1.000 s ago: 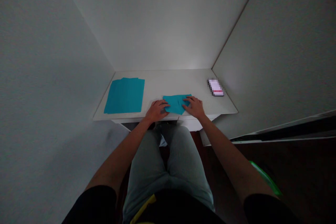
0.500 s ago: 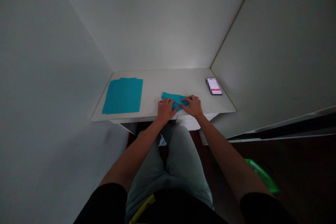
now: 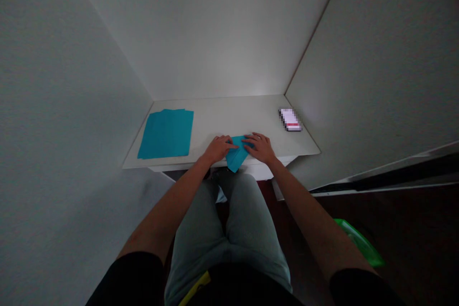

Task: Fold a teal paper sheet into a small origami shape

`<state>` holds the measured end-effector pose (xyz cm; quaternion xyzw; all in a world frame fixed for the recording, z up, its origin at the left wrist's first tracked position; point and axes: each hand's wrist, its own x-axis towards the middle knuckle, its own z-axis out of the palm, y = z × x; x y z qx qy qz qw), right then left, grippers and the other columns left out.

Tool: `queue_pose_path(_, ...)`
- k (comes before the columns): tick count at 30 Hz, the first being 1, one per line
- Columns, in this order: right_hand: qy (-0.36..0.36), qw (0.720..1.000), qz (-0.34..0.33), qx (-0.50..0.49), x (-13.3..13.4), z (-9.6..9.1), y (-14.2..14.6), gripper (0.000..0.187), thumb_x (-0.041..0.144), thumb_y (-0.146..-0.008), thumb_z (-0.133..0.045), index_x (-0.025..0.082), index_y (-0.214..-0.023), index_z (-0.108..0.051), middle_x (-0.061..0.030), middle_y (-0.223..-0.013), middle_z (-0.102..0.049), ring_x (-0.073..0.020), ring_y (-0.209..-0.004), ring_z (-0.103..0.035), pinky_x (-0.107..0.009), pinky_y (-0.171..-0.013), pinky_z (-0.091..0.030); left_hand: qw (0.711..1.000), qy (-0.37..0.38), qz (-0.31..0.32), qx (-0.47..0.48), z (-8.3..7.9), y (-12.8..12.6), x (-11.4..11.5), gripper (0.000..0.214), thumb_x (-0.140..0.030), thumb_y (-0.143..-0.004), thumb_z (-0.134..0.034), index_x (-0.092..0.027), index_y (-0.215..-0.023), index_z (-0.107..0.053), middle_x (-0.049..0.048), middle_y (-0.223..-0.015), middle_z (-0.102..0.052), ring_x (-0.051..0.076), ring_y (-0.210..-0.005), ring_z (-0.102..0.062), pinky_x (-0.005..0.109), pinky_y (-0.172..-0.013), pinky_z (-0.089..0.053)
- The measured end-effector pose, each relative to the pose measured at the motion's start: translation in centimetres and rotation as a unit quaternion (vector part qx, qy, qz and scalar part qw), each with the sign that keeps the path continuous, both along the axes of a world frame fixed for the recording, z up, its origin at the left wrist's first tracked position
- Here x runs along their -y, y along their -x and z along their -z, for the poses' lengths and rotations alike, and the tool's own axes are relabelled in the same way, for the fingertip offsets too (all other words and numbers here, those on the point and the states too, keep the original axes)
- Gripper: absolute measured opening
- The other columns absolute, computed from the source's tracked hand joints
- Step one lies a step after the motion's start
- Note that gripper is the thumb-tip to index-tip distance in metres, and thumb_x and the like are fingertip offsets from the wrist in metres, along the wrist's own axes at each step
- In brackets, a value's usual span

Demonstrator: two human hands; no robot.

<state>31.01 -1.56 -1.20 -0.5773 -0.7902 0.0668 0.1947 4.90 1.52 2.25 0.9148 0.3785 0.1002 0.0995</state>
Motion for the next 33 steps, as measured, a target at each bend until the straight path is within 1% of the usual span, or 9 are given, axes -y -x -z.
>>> queue_pose_path(3, -0.005, 1.000, 0.020, 0.005, 0.3, -0.2, 0.4, 0.044, 0.062, -0.105, -0.056, 0.041, -0.140, -0.073, -0.0040, -0.146, -0.069, -0.0358, -0.137, -0.054, -0.058, -0.116, -0.039, 1.000, -0.001, 0.009, 0.017, 0.4, 1.6, 0.8, 0.040, -0.038, -0.103, -0.059, -0.035, -0.139, -0.074, 0.0054, -0.143, -0.071, 0.028, -0.132, -0.062, 0.048, -0.118, -0.044)
queue_pose_path(6, -0.013, 0.999, 0.031, 0.002, 0.5, -0.2, 0.4, 0.056, 0.073, -0.098, -0.062, 0.039, -0.140, -0.074, -0.0098, -0.138, -0.068, -0.0371, -0.128, -0.057, -0.057, -0.112, -0.042, 0.999, -0.004, 0.015, 0.037, 1.0, 4.2, 1.7, 0.066, -0.060, -0.092, -0.074, -0.029, -0.150, -0.065, 0.0097, -0.159, -0.060, 0.032, -0.147, -0.054, 0.049, -0.126, -0.038)
queue_pose_path(9, -0.010, 1.000, 0.017, 0.003, 0.6, -0.2, 0.2, 0.068, 0.081, -0.088, -0.069, 0.039, -0.141, -0.074, -0.0113, -0.135, -0.066, -0.0379, -0.126, -0.056, -0.056, -0.111, -0.041, 0.999, 0.003, 0.014, 0.050, 1.6, 6.3, 2.4, 0.088, -0.066, -0.081, -0.084, -0.026, -0.156, -0.059, 0.0129, -0.165, -0.054, 0.033, -0.152, -0.050, 0.050, -0.129, -0.035)
queue_pose_path(12, 0.004, 1.000, -0.002, 0.008, 0.6, -0.2, -0.2, 0.080, 0.086, -0.079, -0.075, 0.039, -0.144, -0.072, -0.0116, -0.136, -0.064, -0.0384, -0.125, -0.055, -0.057, -0.113, -0.040, 0.998, 0.005, 0.025, 0.056, 1.8, 7.2, 2.7, 0.093, -0.065, -0.079, -0.086, -0.026, -0.158, -0.056, 0.0125, -0.167, -0.052, 0.033, -0.156, -0.047, 0.050, -0.132, -0.033)
queue_pose_path(15, 0.015, 1.000, -0.015, 0.013, 0.6, -0.1, -0.6, 0.089, 0.088, -0.074, -0.078, 0.040, -0.148, -0.068, -0.0122, -0.138, -0.062, -0.0394, -0.125, -0.054, -0.058, -0.115, -0.037, 0.997, -0.006, 0.030, 0.070, 1.8, 7.0, 3.0, 0.087, -0.060, -0.083, -0.084, -0.025, -0.158, -0.056, 0.0121, -0.168, -0.051, 0.032, -0.156, -0.047, 0.051, -0.132, -0.032)
queue_pose_path(18, 0.019, 1.000, -0.017, 0.016, 0.5, -0.1, -0.7, 0.091, 0.089, -0.074, -0.077, 0.041, -0.150, -0.067, -0.0119, -0.140, -0.061, -0.0396, -0.127, -0.053, -0.058, -0.115, -0.036, 0.996, -0.013, 0.019, 0.085, 1.9, 6.8, 3.0, 0.063, -0.050, -0.091, -0.077, -0.027, -0.149, -0.065, 0.0102, -0.166, -0.054, 0.030, -0.154, -0.050, 0.051, -0.131, -0.035)
queue_pose_path(23, 0.021, 0.999, -0.014, 0.023, 0.6, -0.2, -0.6, 0.087, 0.088, -0.078, -0.074, 0.039, -0.149, -0.067, -0.0122, -0.141, -0.060, -0.0394, -0.127, -0.052, -0.057, -0.113, -0.038, 0.993, 0.001, -0.018, 0.118, 2.0, 6.4, 2.6, 0.031, -0.044, -0.102, -0.063, -0.029, -0.125, -0.078, 0.0054, -0.146, -0.072, 0.024, -0.142, -0.063, 0.048, -0.125, -0.045)
queue_pose_path(30, 0.023, 1.000, -0.010, 0.017, 0.4, -0.2, -0.6, 0.079, 0.085, -0.083, -0.072, 0.039, -0.147, -0.069, -0.0116, -0.134, -0.061, -0.0375, -0.123, -0.053, -0.057, -0.110, -0.039, 0.986, -0.004, 0.004, 0.169, 2.5, 6.5, 2.3, 0.045, -0.054, -0.091, -0.079, -0.027, -0.126, -0.077, 0.0076, -0.141, -0.075, 0.029, -0.139, -0.066, 0.052, -0.123, -0.047)
queue_pose_path(33, 0.019, 1.000, -0.014, 0.005, 0.4, -0.2, -0.6, 0.077, 0.084, -0.083, -0.072, 0.038, -0.145, -0.070, -0.0118, -0.130, -0.063, -0.0371, -0.121, -0.054, -0.056, -0.109, -0.039, 0.982, 0.010, -0.003, 0.189, 2.8, 6.5, 2.0, 0.034, -0.051, -0.094, -0.075, -0.026, -0.118, -0.079, 0.0070, -0.136, -0.078, 0.028, -0.136, -0.068, 0.053, -0.122, -0.049)
